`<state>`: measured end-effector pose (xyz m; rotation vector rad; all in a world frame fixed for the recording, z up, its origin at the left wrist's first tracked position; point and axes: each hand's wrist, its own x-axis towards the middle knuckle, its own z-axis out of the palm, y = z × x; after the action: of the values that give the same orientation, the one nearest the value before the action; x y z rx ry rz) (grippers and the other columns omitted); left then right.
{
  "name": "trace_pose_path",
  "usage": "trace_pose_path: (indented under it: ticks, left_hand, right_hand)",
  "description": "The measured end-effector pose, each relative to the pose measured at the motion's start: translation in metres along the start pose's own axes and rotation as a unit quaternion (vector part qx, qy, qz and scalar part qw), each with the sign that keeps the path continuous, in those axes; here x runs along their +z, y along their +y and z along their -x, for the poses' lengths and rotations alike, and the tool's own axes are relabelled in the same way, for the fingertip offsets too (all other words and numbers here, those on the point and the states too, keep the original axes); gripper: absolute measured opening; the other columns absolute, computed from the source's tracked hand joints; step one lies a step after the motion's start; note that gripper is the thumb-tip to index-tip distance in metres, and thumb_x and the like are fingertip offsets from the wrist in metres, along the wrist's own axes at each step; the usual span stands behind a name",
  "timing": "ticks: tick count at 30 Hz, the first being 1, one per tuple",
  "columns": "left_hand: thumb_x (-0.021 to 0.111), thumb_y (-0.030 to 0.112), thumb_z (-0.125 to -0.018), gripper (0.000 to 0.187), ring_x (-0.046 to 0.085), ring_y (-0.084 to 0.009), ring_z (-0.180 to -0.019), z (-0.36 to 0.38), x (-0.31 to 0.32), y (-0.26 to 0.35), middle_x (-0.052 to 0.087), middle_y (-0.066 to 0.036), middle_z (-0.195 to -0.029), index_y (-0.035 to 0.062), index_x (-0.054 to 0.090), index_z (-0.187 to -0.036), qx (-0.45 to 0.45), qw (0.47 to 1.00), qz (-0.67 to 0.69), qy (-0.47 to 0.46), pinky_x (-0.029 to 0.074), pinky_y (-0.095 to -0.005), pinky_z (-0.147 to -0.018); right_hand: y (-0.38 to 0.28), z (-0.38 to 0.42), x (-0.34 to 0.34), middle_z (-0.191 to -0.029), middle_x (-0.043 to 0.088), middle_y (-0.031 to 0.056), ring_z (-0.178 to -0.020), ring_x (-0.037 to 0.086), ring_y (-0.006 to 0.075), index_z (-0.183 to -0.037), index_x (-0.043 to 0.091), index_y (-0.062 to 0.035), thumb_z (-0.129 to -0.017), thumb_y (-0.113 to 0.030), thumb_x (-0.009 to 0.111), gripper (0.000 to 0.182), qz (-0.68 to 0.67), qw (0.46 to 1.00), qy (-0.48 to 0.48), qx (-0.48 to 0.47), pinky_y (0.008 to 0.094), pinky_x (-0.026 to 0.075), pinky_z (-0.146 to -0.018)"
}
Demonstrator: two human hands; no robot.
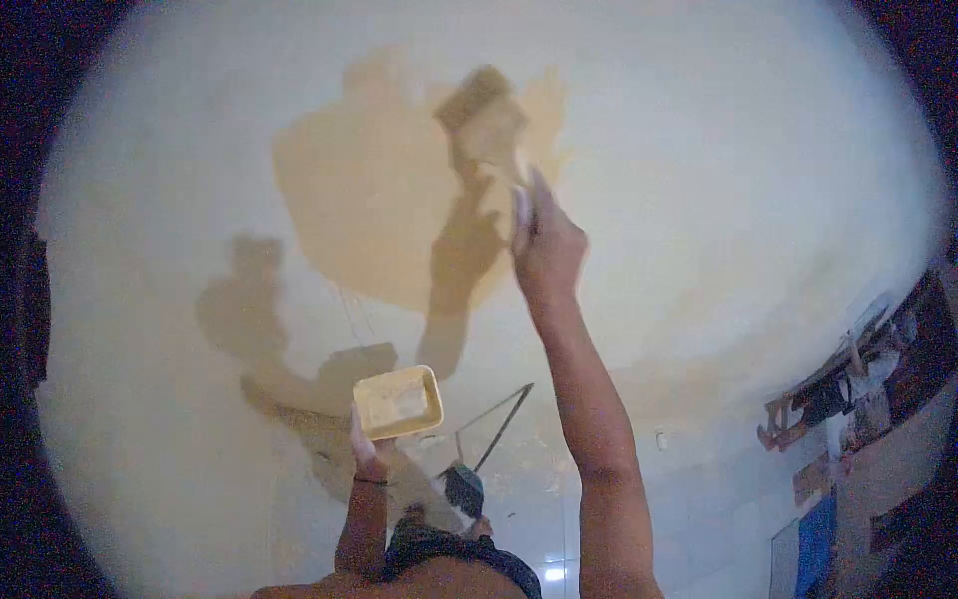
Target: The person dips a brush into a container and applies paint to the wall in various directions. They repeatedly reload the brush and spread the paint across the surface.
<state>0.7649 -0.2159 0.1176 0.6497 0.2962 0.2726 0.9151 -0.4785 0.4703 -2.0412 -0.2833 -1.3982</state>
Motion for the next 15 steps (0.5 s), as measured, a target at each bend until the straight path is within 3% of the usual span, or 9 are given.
trace_pose_path:
  ticks: [4,6,7,9,10,13,14,15]
  left_hand:
    - [0.043,0.047,-0.105,0.051,0.057,-0.0291,-0.125,-0.002,-0.012,0.016,0.058,-0.011,-0.137,0.0119,0.048,-0.142,-0.046,0.998,0.030,-0.016,0.049,-0.0463,-0.102]
    - [0.042,0.048,-0.105,0.052,0.057,-0.0294,-0.125,-0.009,-0.021,0.020,0.057,-0.011,-0.138,0.0119,0.048,-0.143,-0.031,0.998,0.007,-0.045,0.049,-0.0463,-0.103]
    - [0.042,0.048,-0.105,0.052,0.057,-0.0294,-0.125,-0.014,-0.022,0.021,0.057,-0.011,-0.138,0.0119,0.048,-0.143,-0.031,0.998,0.004,-0.052,0.049,-0.0463,-0.103]
    - [0.043,0.051,-0.103,0.058,0.060,-0.0288,-0.121,-0.018,-0.024,0.027,0.058,-0.012,-0.138,0.0078,0.048,-0.143,-0.044,0.996,-0.076,0.004,0.051,-0.0447,-0.100]
    - [0.043,0.051,-0.103,0.058,0.060,-0.0288,-0.121,-0.020,-0.021,0.027,0.058,-0.012,-0.138,0.0078,0.048,-0.143,-0.045,0.995,-0.085,-0.007,0.051,-0.0447,-0.100]
    - [0.044,0.051,-0.103,0.059,0.061,-0.0298,-0.120,-0.013,-0.007,0.021,0.059,-0.012,-0.137,0.0084,0.048,-0.143,-0.014,0.998,-0.054,-0.035,0.051,-0.0446,-0.101]
    - [0.042,0.049,-0.104,0.054,0.058,-0.0287,-0.123,-0.013,-0.009,0.021,0.057,-0.011,-0.138,0.0109,0.049,-0.142,-0.012,0.997,-0.055,-0.048,0.049,-0.0457,-0.103]
    - [0.041,0.048,-0.106,0.050,0.056,-0.0277,-0.126,-0.011,-0.007,0.018,0.056,-0.010,-0.139,0.0134,0.049,-0.141,-0.009,0.997,-0.053,-0.058,0.047,-0.0468,-0.105]
  right_hand:
    - [0.021,0.025,-0.015,-0.082,0.069,0.0212,-0.053,0.054,0.0122,-0.126,0.067,-0.0062,-0.099,-0.020,0.062,0.030,-0.055,0.992,0.101,0.061,0.0290,0.049,-0.056]
    - [0.011,0.029,-0.022,-0.086,0.070,0.0234,-0.062,0.070,0.0228,-0.123,0.067,-0.0012,-0.098,-0.021,0.064,0.032,-0.114,0.978,0.109,0.136,0.0314,0.053,-0.061]
    - [0.010,0.026,-0.019,-0.086,0.070,0.0234,-0.062,0.070,0.0228,-0.123,0.067,-0.0012,-0.098,-0.021,0.064,0.032,-0.114,0.977,0.116,0.136,0.0314,0.053,-0.061]
    - [0.005,0.020,-0.010,-0.087,0.070,0.0234,-0.062,0.070,0.0236,-0.121,0.068,-0.0020,-0.097,-0.021,0.065,0.031,-0.063,0.995,0.066,0.035,0.0319,0.054,-0.062]
    - [0.003,0.015,-0.011,-0.091,0.070,0.0246,-0.067,0.072,0.0264,-0.121,0.068,-0.0031,-0.097,-0.021,0.065,0.030,-0.047,0.998,-0.004,0.051,0.0334,0.054,-0.063]
    - [0.077,0.004,-0.037,-0.093,0.069,0.0254,-0.074,0.074,0.0300,-0.121,0.068,-0.0045,-0.097,-0.022,0.064,0.030,-0.072,0.997,0.015,0.016,0.0350,0.054,-0.066]
    - [0.095,0.004,-0.058,-0.093,0.070,0.0255,-0.079,0.074,0.0327,-0.119,0.068,-0.0035,-0.098,-0.023,0.063,0.030,-0.088,0.994,0.008,0.063,0.0359,0.055,-0.069]
    - [0.133,0.005,-0.075,-0.094,0.070,0.0251,-0.081,0.075,0.0282,-0.117,0.069,-0.0030,-0.099,-0.024,0.062,0.029,-0.025,0.999,0.023,0.035,0.0361,0.055,-0.071]
